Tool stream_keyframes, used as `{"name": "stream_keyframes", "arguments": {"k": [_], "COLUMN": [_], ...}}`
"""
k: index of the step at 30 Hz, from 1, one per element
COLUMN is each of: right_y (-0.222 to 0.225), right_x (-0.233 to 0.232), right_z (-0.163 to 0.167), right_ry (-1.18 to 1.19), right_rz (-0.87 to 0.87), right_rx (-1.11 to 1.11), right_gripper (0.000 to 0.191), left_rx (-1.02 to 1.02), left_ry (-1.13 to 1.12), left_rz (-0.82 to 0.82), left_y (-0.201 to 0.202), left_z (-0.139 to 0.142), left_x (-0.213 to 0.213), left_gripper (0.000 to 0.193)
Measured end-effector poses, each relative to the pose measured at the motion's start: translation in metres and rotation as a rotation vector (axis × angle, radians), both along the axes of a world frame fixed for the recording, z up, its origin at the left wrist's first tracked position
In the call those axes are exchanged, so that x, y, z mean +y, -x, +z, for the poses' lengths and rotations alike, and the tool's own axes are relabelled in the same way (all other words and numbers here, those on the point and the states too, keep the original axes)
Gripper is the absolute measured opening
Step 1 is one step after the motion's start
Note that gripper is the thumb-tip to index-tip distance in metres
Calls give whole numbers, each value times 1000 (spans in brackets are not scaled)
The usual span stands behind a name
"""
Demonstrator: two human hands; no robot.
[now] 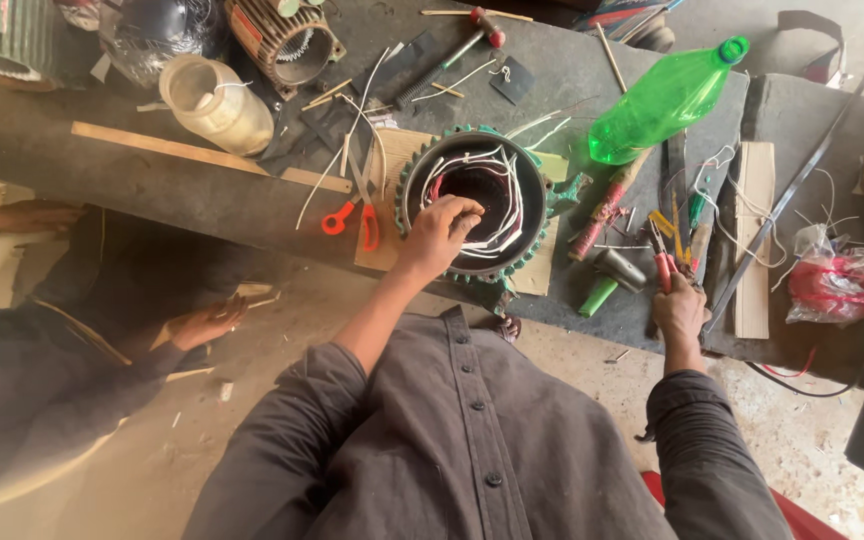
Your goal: The person works on a stator assembly, arranging and securing wires inside the slots using a wooden stick and pliers. They repeatedly tuck and press wires into place, then use pliers to pull and adjust wire ends.
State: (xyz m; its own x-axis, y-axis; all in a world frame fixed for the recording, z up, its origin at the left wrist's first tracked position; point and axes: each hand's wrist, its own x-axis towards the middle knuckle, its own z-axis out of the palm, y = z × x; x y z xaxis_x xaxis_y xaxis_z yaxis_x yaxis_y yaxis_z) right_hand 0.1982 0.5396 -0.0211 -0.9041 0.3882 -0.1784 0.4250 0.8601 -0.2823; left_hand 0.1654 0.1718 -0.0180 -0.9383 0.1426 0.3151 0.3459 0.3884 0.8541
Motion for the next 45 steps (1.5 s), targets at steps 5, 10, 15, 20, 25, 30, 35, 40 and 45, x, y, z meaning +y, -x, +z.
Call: {"name": "stream_keyframes", "arguments": {"k": [5,10,15,20,25,30,35,40,45], "right_y": [-3,-5,-18,-32,-33,23,96,118,121], "right_x": [10,-1,-34,-50,-64,-41,15,34,32], "right_z": [-13,-23,-35,-46,-52,-43,-35,-44,-49], "right_ry": [-2,50,-145,31,192,-147,-45,-125,-84], "right_rz": [13,207,20,29,-204,64,-37,177,246], "right_rx": [-106,309,400,302,233,642,182,121,90], "right_gripper": [31,52,31,35,35,14,25,25,24], "left_rx": [-191,-136,31,-136,-233,-329,-383,-472,-431], "left_ry": [75,146,183,-37,1,12,5,7,-43], "left_rz": [-100,24,165,374,310,133,94,184,262], "left_y": [8,5,-9,-18,-26,-44,-64,-81,-83], "left_z": [-5,-10,-22,-40,-48,-35,-15,-3,-3], "left_x": [-7,-22,-38,-76,-100,-76,-44,-29,-16], "left_gripper": [16,24,16,16,16,18,19,17,17]}}
